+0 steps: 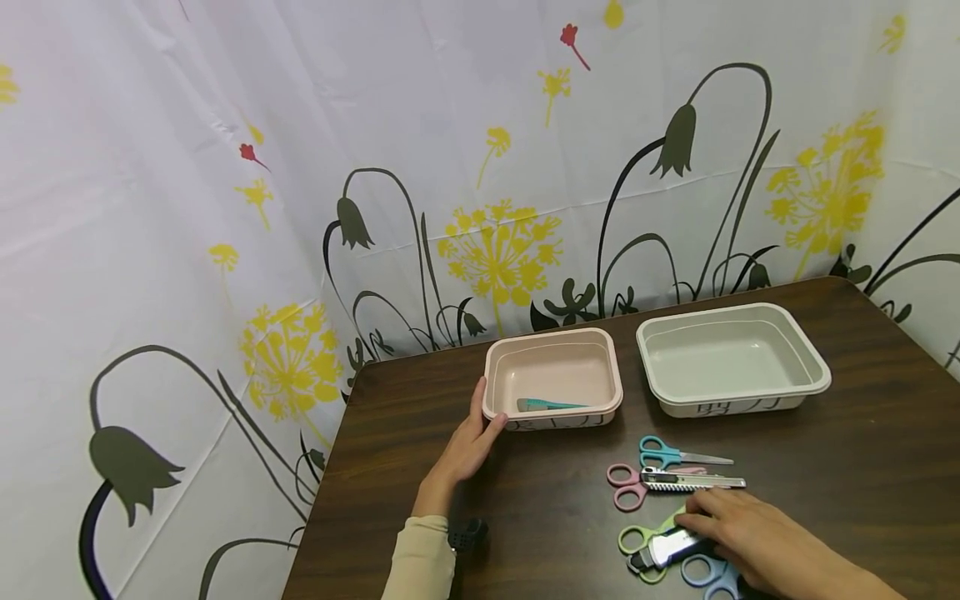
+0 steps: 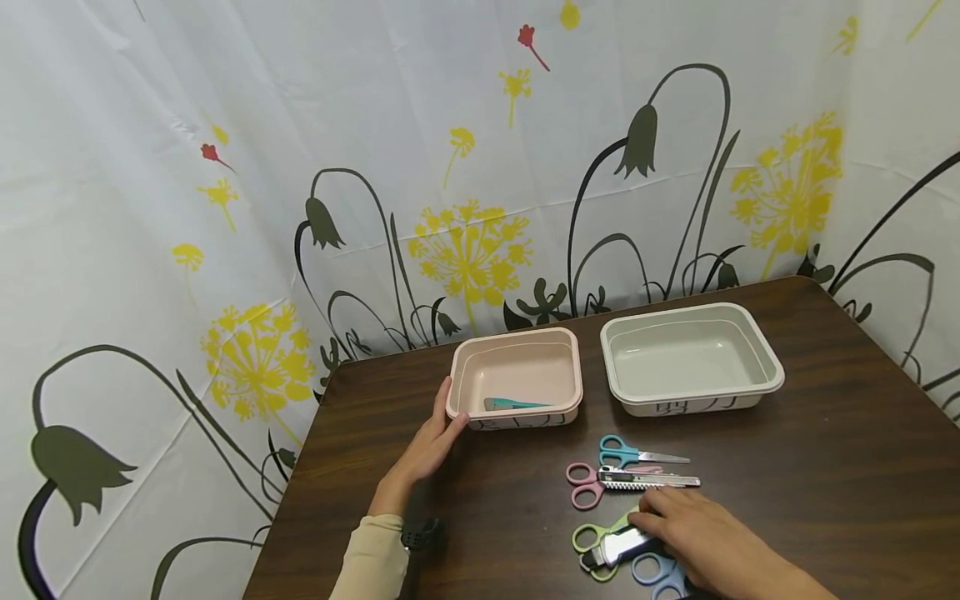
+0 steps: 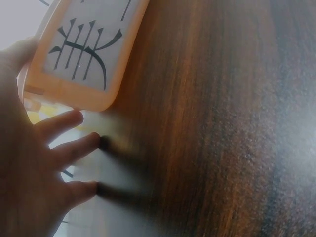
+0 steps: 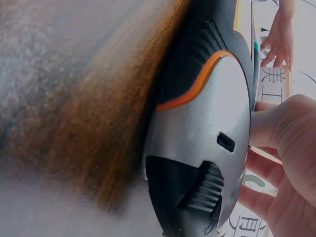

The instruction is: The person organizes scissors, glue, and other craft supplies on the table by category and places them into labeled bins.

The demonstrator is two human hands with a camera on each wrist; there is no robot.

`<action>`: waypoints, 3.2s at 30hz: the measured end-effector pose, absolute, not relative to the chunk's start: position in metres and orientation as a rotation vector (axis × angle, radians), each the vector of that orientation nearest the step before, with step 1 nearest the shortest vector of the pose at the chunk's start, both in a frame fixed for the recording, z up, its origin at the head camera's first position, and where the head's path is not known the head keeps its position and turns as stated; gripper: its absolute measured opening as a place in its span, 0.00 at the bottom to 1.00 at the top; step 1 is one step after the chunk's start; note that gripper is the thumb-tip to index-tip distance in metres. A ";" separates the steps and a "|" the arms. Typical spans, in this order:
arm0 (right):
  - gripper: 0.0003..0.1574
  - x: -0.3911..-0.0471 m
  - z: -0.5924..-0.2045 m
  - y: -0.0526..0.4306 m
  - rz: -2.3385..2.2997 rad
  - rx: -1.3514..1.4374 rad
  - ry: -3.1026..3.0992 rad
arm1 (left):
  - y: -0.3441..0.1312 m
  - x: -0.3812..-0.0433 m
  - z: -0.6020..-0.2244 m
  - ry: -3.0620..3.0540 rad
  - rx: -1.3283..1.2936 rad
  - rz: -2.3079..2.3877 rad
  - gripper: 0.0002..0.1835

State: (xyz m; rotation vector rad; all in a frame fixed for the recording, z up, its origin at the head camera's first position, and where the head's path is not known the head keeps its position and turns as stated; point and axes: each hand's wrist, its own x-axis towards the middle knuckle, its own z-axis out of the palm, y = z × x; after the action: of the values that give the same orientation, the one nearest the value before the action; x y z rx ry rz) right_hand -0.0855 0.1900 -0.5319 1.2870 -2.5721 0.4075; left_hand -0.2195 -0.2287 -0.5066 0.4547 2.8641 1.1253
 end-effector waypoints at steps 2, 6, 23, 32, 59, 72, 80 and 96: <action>0.30 -0.085 -0.532 0.191 0.403 1.289 -2.576 | -0.228 -0.219 -0.507 2.860 0.453 1.129 0.41; 0.32 -0.085 -0.532 0.191 0.407 1.287 -2.551 | -0.228 -0.219 -0.507 2.843 0.436 1.144 0.41; 0.23 -0.094 -0.499 0.180 0.466 1.200 -2.507 | -0.228 -0.221 -0.507 2.850 0.459 1.142 0.41; 0.39 -0.119 -0.473 0.168 0.464 1.128 -2.479 | -0.228 -0.222 -0.508 2.857 0.466 1.143 0.41; 0.33 -0.203 -0.465 0.082 0.255 0.944 -2.605 | -0.229 -0.222 -0.510 2.839 0.488 1.182 0.40; 0.21 -0.225 -0.473 0.066 0.389 0.926 -2.637 | -0.228 -0.222 -0.509 2.840 0.466 1.185 0.41; 0.22 -0.230 -0.477 0.052 0.370 0.913 -2.671 | -0.227 -0.221 -0.509 2.828 0.447 1.177 0.41; 0.20 -0.226 -0.477 0.057 0.490 0.925 -2.692 | -0.226 -0.220 -0.506 2.835 0.435 1.177 0.41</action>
State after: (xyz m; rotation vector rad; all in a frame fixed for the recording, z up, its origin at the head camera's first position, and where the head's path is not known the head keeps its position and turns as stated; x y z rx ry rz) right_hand -0.2257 0.0572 -0.4766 0.9253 -2.6918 0.4899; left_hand -0.2202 -0.2262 -0.5064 0.4352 2.8354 1.1767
